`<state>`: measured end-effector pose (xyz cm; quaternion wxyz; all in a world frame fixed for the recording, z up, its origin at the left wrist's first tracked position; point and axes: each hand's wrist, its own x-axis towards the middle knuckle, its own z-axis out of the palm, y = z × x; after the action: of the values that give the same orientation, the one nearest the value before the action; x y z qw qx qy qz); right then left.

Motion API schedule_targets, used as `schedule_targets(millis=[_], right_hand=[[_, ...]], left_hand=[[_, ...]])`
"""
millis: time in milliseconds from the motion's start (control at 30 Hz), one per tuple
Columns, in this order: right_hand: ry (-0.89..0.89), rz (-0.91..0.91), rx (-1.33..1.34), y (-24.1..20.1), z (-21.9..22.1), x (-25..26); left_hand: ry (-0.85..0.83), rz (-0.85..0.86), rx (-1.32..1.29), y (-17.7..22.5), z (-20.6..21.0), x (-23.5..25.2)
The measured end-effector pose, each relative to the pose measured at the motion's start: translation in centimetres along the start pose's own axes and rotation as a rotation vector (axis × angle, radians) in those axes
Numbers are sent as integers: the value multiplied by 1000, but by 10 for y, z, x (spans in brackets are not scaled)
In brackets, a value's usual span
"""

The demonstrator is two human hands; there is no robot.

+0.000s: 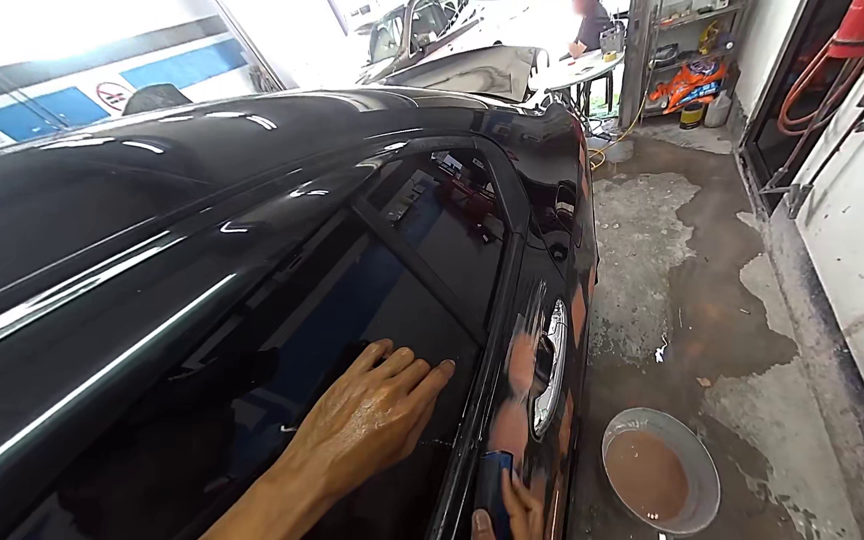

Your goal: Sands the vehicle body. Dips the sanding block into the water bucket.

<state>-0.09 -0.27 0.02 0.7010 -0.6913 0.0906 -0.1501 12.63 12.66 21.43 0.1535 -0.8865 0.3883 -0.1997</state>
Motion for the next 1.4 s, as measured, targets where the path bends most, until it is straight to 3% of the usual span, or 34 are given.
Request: schedule_targets(millis=[67,167,233,333,500,567,667,700,767,867,933,1033,1067,1133,1200,1233,1367,1400], right_hand=[[48,-29,-8,5,4,28],[130,14,5,8,13,110],[136,33,46,0,17,104],[67,-34,77,-12,15,48],[134,31,49,6,19,147],[114,35,33,0,18,130],[78,-34,58,-15,15,43],[74,-41,84,-14,16,36],[115,-42,45,-6,19,73],[141,59,-34,2,21,168],[117,86,-21,-6,20,159],[73,15,92,-18,19,93],[75,3,108,-14,19,96],[107,-24,23,-1,22,149],[140,38,-37,1,23,206],[145,72,-39,-1,23,212],[57,23,71,-16,19,138],[72,-1,88,-12,21,141]], left_hand=[[-2,-3,7,1,-1,-1],[-4,3,3,1,-2,-2],[-11,2,-5,1,-2,-2],[-5,-1,-15,0,-1,0],[-4,6,-6,0,-1,0],[-5,4,-10,0,-1,0],[9,-1,-15,1,0,-1],[12,0,-12,0,0,0],[11,2,0,1,0,-1],[20,3,13,0,0,-2],[19,5,5,2,0,-3],[40,-2,13,1,1,-1],[40,-7,15,1,2,-2],[42,-8,20,1,2,-1],[52,-6,24,0,3,-1],[51,-5,19,1,3,-2],[30,-11,8,0,0,-1],[15,-12,10,0,-1,0]])
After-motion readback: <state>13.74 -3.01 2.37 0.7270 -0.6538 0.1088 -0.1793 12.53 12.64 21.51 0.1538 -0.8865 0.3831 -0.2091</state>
